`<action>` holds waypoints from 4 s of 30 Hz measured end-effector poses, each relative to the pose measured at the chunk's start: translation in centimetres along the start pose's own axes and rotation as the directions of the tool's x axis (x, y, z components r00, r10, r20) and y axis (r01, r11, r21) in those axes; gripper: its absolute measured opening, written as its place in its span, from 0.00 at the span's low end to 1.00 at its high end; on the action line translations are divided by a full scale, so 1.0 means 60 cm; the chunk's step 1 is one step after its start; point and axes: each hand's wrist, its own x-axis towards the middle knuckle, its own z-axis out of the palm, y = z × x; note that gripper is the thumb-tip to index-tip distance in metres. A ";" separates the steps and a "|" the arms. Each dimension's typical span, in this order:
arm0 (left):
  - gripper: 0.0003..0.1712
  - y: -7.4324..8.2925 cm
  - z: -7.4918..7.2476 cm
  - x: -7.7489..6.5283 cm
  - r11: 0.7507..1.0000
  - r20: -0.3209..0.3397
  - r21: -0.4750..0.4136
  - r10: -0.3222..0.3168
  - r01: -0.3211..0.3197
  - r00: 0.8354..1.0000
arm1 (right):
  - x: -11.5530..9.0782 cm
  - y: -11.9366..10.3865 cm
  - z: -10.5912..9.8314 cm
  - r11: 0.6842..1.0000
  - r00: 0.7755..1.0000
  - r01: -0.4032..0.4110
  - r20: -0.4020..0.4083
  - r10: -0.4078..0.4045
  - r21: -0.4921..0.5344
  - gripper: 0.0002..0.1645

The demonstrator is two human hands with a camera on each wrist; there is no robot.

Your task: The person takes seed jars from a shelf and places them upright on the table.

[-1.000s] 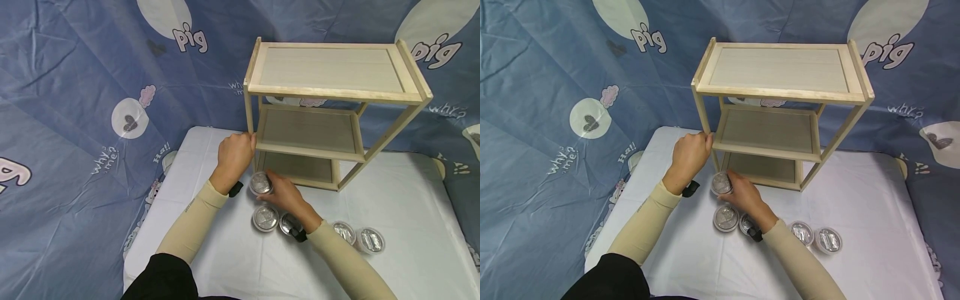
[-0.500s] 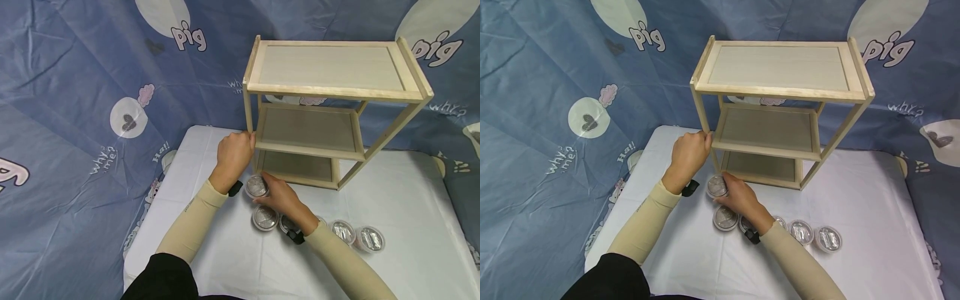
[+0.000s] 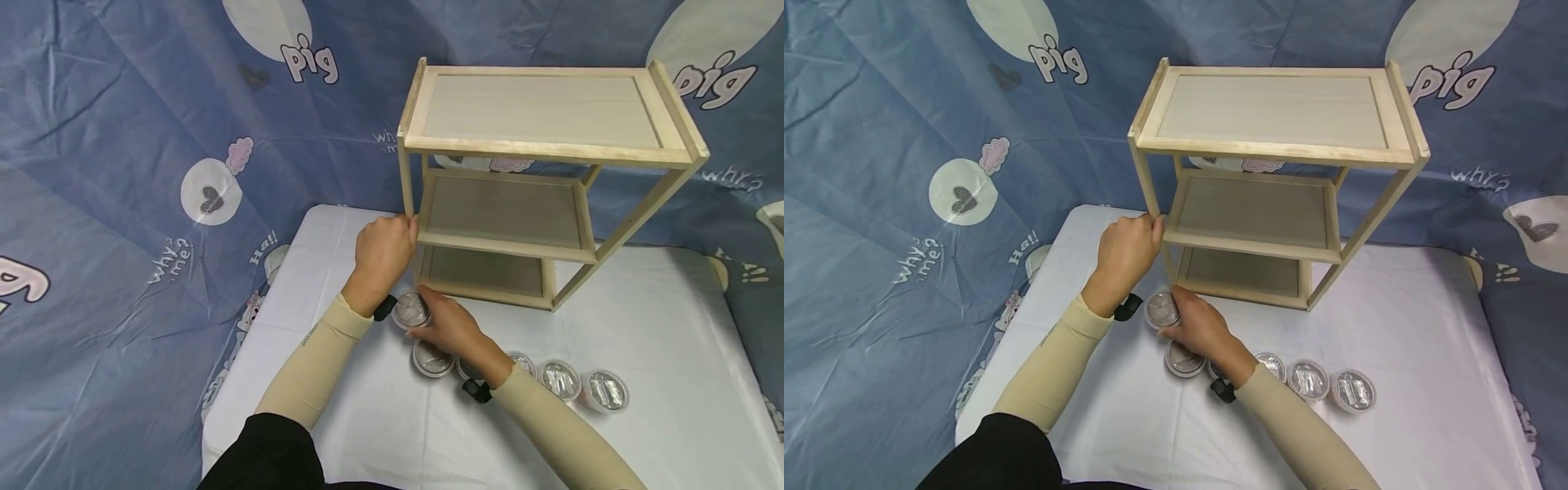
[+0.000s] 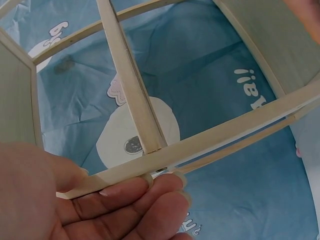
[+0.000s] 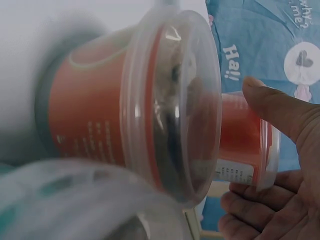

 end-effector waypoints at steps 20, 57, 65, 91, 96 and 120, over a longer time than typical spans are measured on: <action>0.26 0.000 -0.002 0.000 1.000 0.012 -0.004 -0.005 0.005 1.000 | 0.003 -0.014 0.020 0.998 0.998 0.057 0.027 -0.056 -0.037 0.58; 0.25 0.001 -0.003 0.001 1.000 0.013 0.000 -0.008 0.008 1.000 | -0.011 -0.027 0.062 0.991 0.991 0.115 0.077 -0.109 -0.068 0.55; 0.25 0.001 -0.001 0.000 1.000 0.000 0.005 -0.006 0.006 1.000 | -0.014 -0.026 0.072 0.988 0.989 0.137 0.061 -0.133 -0.074 0.55; 0.25 0.000 -0.001 0.001 1.000 0.016 0.003 -0.011 0.011 1.000 | -0.019 -0.018 0.085 0.956 0.969 0.242 0.092 -0.229 -0.168 0.55; 0.25 0.000 -0.001 0.002 1.000 0.019 0.001 -0.011 0.011 1.000 | -0.019 -0.019 0.084 0.958 0.971 0.232 0.097 -0.219 -0.168 0.55; 0.26 0.001 -0.002 0.000 1.000 0.013 0.006 0.000 0.000 1.000 | -0.020 -0.020 0.078 0.962 0.976 0.204 0.115 -0.186 -0.178 0.58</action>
